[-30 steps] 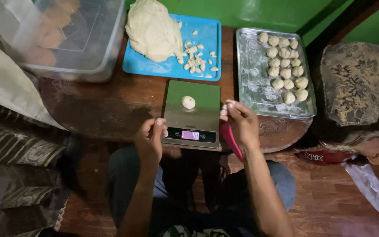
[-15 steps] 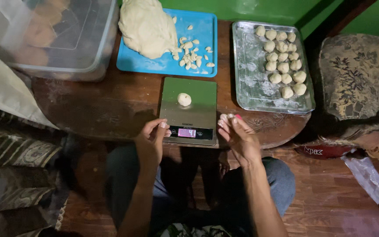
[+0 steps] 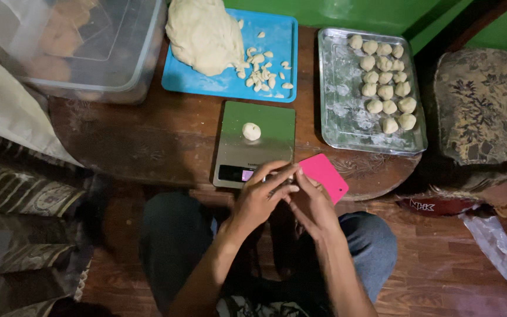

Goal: The person portions out dough by hand, weighs pieces on a scale, and rolls them into balls before placing them onto a tray.

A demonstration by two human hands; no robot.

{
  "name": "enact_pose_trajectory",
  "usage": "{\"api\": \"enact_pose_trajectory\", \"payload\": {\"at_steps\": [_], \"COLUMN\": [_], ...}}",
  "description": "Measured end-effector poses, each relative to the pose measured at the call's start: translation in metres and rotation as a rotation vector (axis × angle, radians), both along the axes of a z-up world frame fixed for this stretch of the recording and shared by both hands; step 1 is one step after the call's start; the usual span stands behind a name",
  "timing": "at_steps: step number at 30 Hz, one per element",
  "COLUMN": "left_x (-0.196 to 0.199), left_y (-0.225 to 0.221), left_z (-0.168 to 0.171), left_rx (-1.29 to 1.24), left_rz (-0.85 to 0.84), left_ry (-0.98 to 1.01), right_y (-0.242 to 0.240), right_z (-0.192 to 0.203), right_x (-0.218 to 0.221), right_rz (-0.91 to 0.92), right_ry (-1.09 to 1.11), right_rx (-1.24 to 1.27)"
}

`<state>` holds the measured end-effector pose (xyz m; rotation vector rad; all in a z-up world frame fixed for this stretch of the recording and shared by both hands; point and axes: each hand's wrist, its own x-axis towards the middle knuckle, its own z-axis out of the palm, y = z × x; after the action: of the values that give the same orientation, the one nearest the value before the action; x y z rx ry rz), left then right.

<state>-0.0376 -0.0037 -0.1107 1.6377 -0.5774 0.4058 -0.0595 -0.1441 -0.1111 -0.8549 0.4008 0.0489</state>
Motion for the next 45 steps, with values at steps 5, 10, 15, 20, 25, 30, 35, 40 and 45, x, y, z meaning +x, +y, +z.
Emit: {"api": "enact_pose_trajectory", "payload": {"at_steps": [5, 10, 15, 20, 25, 30, 35, 40, 45], "left_x": [0.010, 0.015, 0.043, 0.094, 0.184, 0.264, 0.283, 0.218, 0.134], "left_y": [0.015, 0.025, 0.053, 0.065, 0.059, 0.049, 0.053, 0.068, 0.079], "left_z": [-0.014, -0.014, -0.008, 0.033, 0.021, -0.001, -0.006, 0.009, 0.047], "left_rx": [0.015, -0.185, -0.082, 0.115, 0.271, 0.274, 0.450, 0.336, 0.591], "left_rz": [0.003, 0.060, 0.306, 0.272, 0.325, 0.091, 0.246, 0.093, -0.124], "left_ry": [-0.077, 0.187, 0.204, 0.315, 0.128, -0.142, 0.034, -0.048, 0.254], "right_y": [0.010, 0.004, -0.029, -0.107, -0.109, -0.112, -0.112, -0.104, -0.087], "right_z": [0.055, 0.045, 0.044, -0.021, -0.023, -0.052, -0.079, -0.054, 0.000], "right_x": [-0.017, -0.029, -0.034, -0.006, -0.011, -0.030, -0.029, -0.032, -0.043], "right_rz": [0.224, 0.280, 0.036, -0.106, -0.211, -0.228, -0.123, -0.185, 0.027], "right_ry": [-0.032, -0.066, -0.075, -0.241, -0.186, -0.043, 0.198, 0.143, 0.288], "right_rx": [-0.020, -0.097, -0.480, -1.192, -1.575, -2.025, -1.818, -1.684, -1.103]}}
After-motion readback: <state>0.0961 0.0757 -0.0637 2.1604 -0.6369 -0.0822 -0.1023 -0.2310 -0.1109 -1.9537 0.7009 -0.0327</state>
